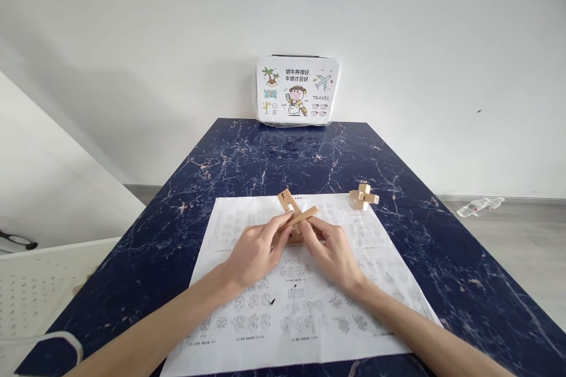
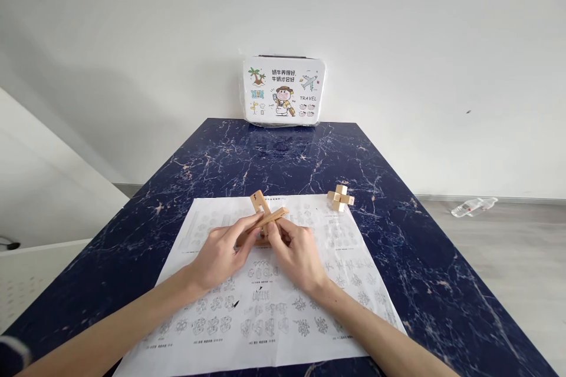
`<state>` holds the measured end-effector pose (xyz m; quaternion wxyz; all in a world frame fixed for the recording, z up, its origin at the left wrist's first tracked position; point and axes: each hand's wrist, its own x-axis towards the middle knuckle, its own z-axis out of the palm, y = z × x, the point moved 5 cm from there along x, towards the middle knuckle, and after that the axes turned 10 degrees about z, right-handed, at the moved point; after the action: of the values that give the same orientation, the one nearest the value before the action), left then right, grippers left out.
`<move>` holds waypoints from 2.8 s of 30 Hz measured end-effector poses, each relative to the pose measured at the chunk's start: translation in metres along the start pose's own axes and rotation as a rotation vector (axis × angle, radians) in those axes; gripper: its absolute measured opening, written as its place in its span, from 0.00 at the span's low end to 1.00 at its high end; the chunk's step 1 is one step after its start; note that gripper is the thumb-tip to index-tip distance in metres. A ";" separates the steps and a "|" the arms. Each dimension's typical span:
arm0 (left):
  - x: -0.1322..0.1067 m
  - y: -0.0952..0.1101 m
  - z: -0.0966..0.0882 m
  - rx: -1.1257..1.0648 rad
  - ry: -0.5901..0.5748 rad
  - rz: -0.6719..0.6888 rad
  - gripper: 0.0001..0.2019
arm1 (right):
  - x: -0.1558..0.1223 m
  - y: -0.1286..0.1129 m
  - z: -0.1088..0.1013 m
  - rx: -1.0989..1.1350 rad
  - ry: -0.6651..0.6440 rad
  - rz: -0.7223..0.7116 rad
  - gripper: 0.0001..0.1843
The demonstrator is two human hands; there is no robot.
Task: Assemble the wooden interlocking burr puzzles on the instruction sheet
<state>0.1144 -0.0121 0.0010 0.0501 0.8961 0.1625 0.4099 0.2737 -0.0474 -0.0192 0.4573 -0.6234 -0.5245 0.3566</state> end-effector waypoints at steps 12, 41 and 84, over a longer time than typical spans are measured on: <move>-0.001 -0.001 0.001 -0.076 -0.004 -0.037 0.12 | -0.002 0.003 -0.004 0.003 0.052 0.007 0.18; 0.005 0.005 -0.008 0.087 0.060 0.102 0.11 | -0.005 0.003 0.003 0.014 -0.092 0.021 0.30; 0.011 0.011 -0.007 -0.120 0.130 -0.060 0.10 | -0.007 -0.006 -0.001 0.068 0.002 -0.084 0.26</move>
<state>0.1186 -0.0194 0.0160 0.1056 0.8578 0.1674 0.4743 0.2717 -0.0548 -0.0137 0.4935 -0.5852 -0.5374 0.3539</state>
